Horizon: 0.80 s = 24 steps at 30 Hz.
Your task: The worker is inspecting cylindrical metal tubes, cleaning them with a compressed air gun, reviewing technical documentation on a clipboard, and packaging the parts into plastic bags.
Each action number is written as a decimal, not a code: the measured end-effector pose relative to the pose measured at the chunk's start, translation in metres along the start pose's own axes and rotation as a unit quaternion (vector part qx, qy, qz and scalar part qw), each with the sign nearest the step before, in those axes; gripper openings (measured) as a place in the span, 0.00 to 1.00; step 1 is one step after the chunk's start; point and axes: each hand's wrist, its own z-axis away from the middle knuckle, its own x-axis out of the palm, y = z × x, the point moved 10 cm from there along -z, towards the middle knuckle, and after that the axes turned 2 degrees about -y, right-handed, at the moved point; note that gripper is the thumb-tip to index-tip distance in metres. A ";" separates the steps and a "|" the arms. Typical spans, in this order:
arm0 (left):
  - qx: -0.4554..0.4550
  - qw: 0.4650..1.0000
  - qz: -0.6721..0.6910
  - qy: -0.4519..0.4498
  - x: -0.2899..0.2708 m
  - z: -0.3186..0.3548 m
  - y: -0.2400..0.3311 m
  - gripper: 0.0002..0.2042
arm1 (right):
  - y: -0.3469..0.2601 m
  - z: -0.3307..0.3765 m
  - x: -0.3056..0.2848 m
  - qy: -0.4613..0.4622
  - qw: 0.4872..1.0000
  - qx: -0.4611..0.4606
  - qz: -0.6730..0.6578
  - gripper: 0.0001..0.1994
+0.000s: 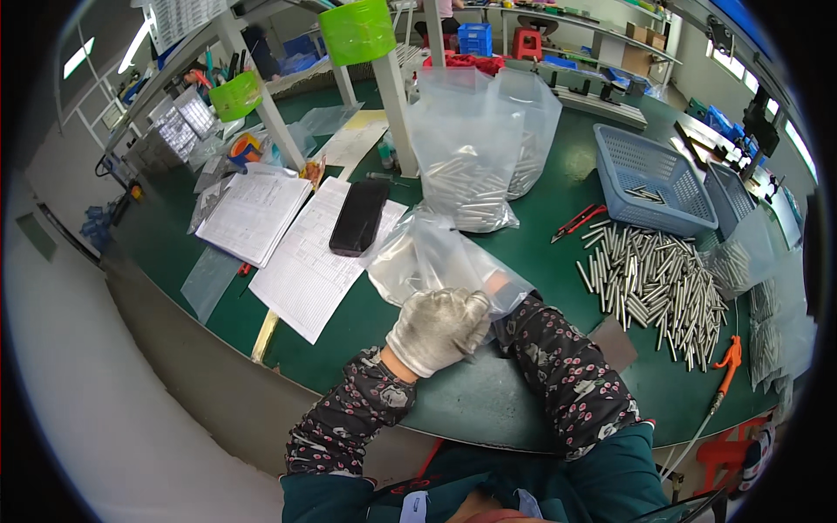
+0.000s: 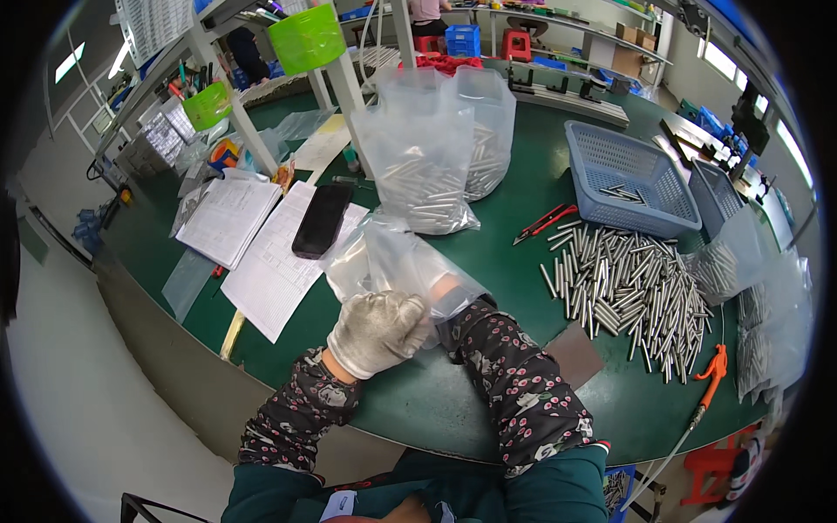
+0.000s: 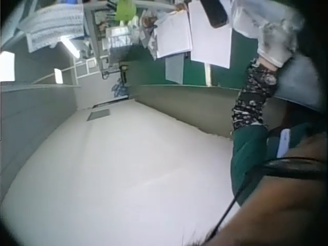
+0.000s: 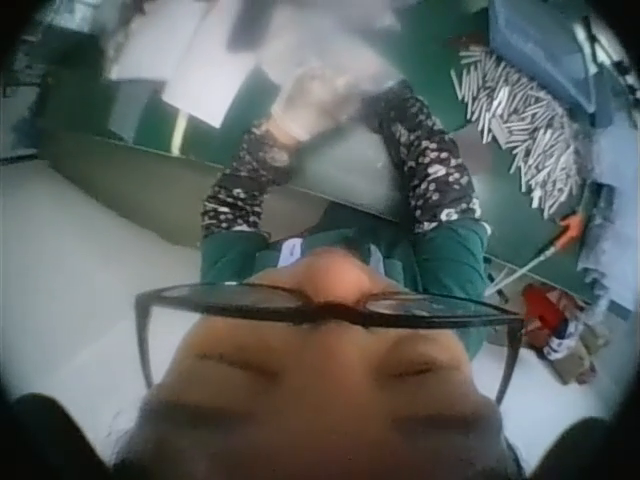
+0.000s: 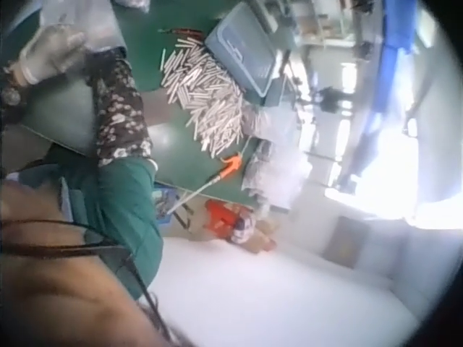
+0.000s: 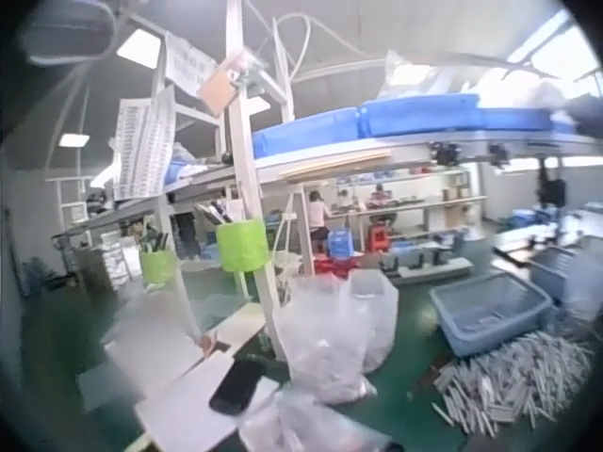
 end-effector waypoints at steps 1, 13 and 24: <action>0.012 1.000 0.001 0.004 -0.001 -0.001 0.002 0.05 | 0.002 -0.001 -0.006 0.009 1.000 -0.001 0.010 0.19; 0.001 0.999 -0.019 -0.027 0.029 -0.014 -0.016 0.07 | -0.044 -0.007 -0.014 -0.082 0.970 -0.095 0.208 0.17; -0.009 0.999 -0.032 0.039 0.023 -0.024 -0.023 0.05 | -0.016 -0.003 -0.017 -0.058 0.941 0.006 0.334 0.12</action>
